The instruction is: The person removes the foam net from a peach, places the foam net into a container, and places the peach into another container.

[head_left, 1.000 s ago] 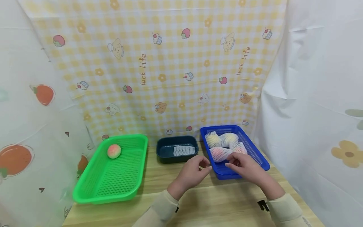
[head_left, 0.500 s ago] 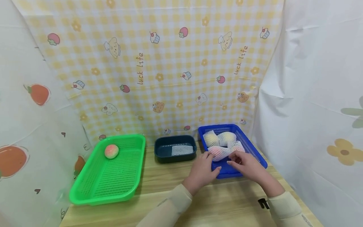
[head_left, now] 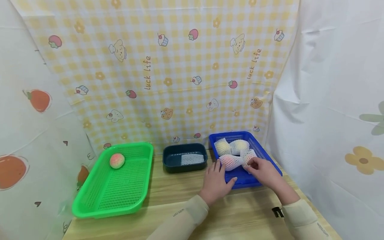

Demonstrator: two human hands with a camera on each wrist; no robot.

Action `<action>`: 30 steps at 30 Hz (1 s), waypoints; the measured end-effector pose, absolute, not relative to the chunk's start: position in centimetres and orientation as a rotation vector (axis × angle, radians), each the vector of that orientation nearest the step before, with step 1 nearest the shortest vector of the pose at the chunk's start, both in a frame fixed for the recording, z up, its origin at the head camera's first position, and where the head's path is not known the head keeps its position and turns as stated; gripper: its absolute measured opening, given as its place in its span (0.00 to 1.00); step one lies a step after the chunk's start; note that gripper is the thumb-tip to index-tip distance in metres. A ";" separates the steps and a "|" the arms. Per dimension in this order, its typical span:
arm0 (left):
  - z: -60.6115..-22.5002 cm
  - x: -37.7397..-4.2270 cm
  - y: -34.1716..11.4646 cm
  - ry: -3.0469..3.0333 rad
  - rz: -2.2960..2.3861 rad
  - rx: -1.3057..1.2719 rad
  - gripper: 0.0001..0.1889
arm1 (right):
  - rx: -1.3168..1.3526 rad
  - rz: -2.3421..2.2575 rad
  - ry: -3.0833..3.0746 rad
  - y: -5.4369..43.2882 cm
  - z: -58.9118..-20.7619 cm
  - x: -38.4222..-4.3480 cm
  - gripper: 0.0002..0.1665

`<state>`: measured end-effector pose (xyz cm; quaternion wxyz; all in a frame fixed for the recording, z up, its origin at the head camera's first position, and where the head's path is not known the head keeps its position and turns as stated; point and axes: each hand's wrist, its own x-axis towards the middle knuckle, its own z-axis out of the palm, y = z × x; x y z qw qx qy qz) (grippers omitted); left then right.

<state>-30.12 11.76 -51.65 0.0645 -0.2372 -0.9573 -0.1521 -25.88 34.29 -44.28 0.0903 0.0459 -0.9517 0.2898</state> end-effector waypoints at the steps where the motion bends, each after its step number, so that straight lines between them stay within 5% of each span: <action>1: -51.7 -30.0 11.8 -2.896 -0.466 -0.712 0.47 | 0.120 0.856 -2.831 34.4 -44.2 -25.9 0.15; 11: -51.6 -29.6 11.9 -2.909 -0.494 -0.680 0.47 | 0.020 0.783 -2.847 35.8 -44.8 -26.9 0.19; 30: -52.4 -29.7 12.4 -2.910 -0.528 -0.663 0.47 | -0.002 0.394 -3.052 38.1 -45.5 -32.0 0.49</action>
